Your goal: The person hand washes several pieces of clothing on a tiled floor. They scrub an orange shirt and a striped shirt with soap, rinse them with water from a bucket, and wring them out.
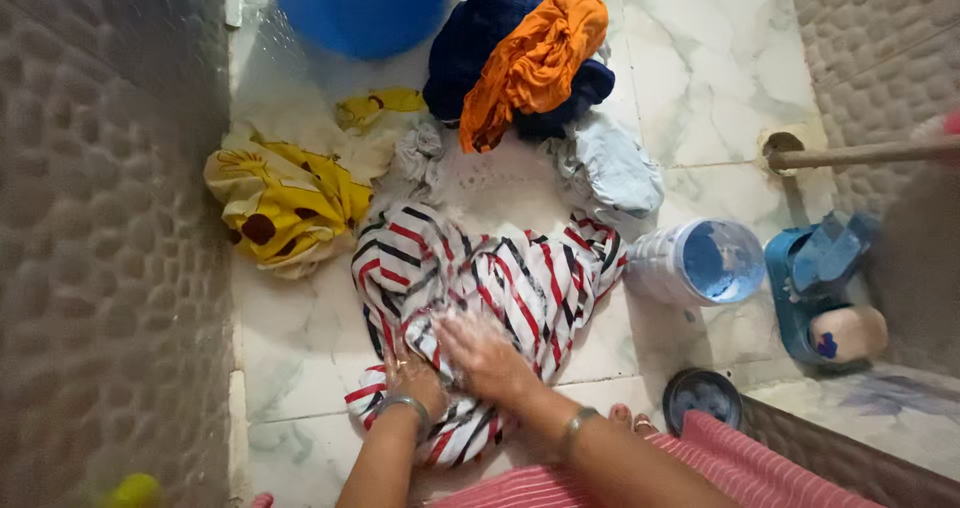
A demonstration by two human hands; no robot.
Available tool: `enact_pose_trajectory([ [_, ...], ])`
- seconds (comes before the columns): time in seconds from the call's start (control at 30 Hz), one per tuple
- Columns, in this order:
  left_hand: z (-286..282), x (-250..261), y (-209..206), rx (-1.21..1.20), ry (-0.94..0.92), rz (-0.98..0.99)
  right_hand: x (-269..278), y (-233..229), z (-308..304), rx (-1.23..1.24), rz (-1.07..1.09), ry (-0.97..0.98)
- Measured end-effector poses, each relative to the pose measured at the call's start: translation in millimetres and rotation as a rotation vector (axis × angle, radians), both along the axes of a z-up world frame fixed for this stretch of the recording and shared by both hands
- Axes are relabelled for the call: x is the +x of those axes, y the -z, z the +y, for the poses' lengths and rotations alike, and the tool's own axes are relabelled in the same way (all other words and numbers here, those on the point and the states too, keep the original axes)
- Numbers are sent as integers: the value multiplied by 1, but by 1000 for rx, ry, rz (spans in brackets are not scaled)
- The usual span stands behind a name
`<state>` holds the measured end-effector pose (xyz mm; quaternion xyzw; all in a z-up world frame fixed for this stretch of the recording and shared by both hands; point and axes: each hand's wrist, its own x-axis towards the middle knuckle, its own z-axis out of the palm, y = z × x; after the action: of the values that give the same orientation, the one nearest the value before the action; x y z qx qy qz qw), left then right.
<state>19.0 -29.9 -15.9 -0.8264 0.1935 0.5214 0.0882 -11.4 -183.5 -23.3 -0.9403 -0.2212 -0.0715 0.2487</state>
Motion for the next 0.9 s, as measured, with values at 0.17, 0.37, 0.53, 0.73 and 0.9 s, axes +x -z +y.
enact_pose_trajectory([
  [0.17,1,-11,5,-136,-176,-216,84,48,-7,-15,58,432],
  [0.37,2,-4,4,-94,-140,-67,18,40,-3,-38,146,-22],
  [0.53,5,-13,15,-46,-125,-116,26,39,-99,-282,-178,-389],
  [0.73,10,-18,10,-743,-637,-653,44,47,-144,-279,135,812],
  [0.9,-48,13,-3,-743,-370,-720,-7,132,-39,329,597,1102],
])
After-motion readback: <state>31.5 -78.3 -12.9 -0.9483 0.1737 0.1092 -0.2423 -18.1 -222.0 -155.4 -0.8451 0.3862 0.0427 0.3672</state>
